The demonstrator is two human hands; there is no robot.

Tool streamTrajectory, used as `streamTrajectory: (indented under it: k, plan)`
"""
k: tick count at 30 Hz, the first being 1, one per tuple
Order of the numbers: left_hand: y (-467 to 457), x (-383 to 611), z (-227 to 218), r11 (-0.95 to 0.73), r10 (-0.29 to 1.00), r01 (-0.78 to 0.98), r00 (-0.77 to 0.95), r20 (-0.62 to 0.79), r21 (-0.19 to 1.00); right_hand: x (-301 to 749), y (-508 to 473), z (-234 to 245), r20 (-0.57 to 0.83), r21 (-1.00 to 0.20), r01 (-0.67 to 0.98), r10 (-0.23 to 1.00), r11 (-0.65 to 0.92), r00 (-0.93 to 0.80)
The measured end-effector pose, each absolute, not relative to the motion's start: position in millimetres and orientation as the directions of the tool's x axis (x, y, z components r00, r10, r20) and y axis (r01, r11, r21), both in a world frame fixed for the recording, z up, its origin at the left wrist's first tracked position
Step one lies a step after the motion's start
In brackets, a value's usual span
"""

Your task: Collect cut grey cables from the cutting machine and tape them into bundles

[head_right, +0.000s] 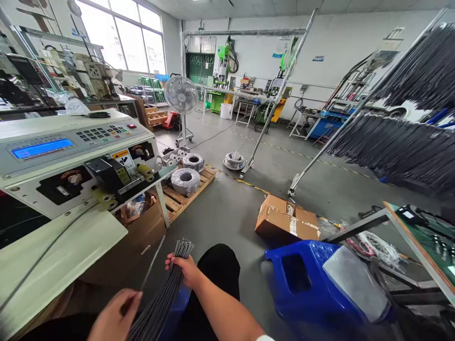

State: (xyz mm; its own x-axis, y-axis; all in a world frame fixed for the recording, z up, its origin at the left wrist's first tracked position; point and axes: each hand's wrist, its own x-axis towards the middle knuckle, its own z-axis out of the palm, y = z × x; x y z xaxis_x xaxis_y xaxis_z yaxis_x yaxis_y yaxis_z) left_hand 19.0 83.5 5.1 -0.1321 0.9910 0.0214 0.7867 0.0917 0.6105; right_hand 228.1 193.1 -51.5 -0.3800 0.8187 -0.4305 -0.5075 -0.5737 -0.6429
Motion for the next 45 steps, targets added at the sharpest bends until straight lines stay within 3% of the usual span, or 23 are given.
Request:
streamTrajectory:
  k: [3, 18, 24, 30, 38, 41, 43, 45]
  plan:
    - [107, 68, -3, 0.068, 0.997, 0.706, -0.016, -0.081, 0.705, 226, 193, -55, -0.415, -0.662, -0.510, 0.835, -0.550, -0.362]
    - [124, 87, -37, -0.003, 0.994, 0.750, 0.073, -0.079, 0.661, 229, 199, -73, -0.386, -0.686, -0.512, 0.855, -0.517, -0.346]
    - [122, 90, -5, -0.017, 0.996, 0.855, 0.058, -0.063, 0.519, 230, 194, -54, -0.440, -0.657, -0.493, 0.821, -0.571, -0.364]
    - [122, 79, -12, 0.084, 0.980, 0.869, 0.017, -0.200, 0.487, 226, 197, -61, -0.484, -0.612, -0.518, 0.801, -0.597, -0.352]
    - [113, 74, 2, 0.054, 0.983, 0.902, 0.028, -0.182, 0.429, 225, 196, -59, -0.421, -0.678, -0.486, 0.833, -0.552, -0.360]
    - [114, 61, 33, 0.011, 0.998, 0.914, 0.015, -0.060, 0.406, 224, 197, -60, -0.422, -0.690, -0.472, 0.834, -0.549, -0.354]
    - [120, 41, 65, -0.020, 0.987, 0.931, -0.041, 0.157, 0.364, 225, 198, -61, -0.437, -0.679, -0.474, 0.827, -0.561, -0.352]
    - [127, 12, 98, 0.067, 0.915, 0.956, -0.173, 0.364, 0.287, 225, 199, -61, -0.450, -0.672, -0.470, 0.819, -0.573, -0.356]
